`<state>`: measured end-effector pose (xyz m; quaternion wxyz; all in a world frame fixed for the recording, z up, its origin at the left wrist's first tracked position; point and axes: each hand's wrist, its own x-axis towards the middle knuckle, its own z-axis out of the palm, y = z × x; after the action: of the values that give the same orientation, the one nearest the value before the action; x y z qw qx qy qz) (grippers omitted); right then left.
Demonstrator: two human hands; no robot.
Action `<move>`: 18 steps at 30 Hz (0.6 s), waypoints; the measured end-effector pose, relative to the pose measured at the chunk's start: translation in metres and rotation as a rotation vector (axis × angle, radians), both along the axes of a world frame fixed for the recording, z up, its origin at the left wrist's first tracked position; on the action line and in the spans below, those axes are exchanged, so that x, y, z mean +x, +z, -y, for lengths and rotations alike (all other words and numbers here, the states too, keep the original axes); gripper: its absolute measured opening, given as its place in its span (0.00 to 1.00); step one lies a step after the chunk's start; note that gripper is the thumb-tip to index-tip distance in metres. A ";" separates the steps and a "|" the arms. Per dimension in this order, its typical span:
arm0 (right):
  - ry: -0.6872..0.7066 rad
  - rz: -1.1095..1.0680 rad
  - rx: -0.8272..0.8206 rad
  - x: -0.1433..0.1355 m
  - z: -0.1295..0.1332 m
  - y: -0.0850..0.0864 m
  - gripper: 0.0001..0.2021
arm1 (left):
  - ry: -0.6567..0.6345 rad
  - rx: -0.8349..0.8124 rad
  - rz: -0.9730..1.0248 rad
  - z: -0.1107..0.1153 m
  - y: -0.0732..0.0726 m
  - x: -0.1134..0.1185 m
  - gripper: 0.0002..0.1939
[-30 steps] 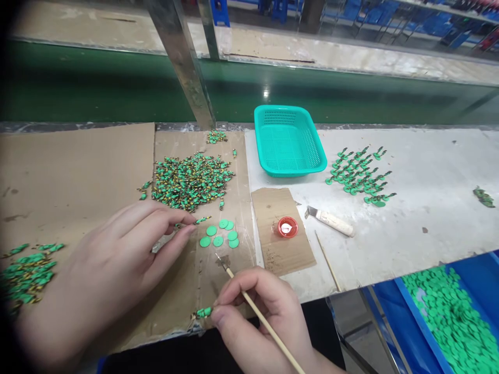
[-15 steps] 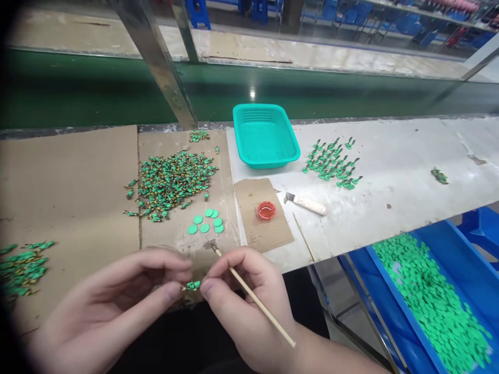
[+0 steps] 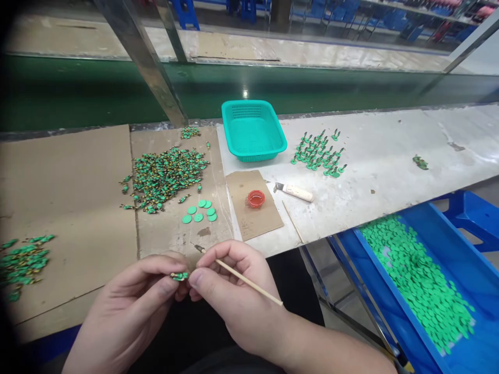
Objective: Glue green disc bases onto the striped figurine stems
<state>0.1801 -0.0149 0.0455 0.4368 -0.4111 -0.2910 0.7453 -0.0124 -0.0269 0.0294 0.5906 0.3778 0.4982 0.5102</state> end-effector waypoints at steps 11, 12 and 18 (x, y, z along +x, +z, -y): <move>-0.169 0.245 0.552 0.047 -0.013 -0.004 0.11 | 0.086 -0.031 -0.110 -0.016 -0.004 -0.024 0.17; -0.198 0.328 0.621 0.053 -0.019 -0.004 0.11 | 0.091 -0.031 -0.175 -0.016 -0.004 -0.027 0.17; -0.358 0.679 0.810 0.083 -0.070 -0.001 0.10 | 0.183 -0.041 -0.404 -0.019 -0.003 -0.033 0.13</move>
<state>0.2636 0.0549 0.0448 0.5613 -0.4704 -0.6043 0.3138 -0.0452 -0.0075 0.0263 0.4375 0.4136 0.6488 0.4654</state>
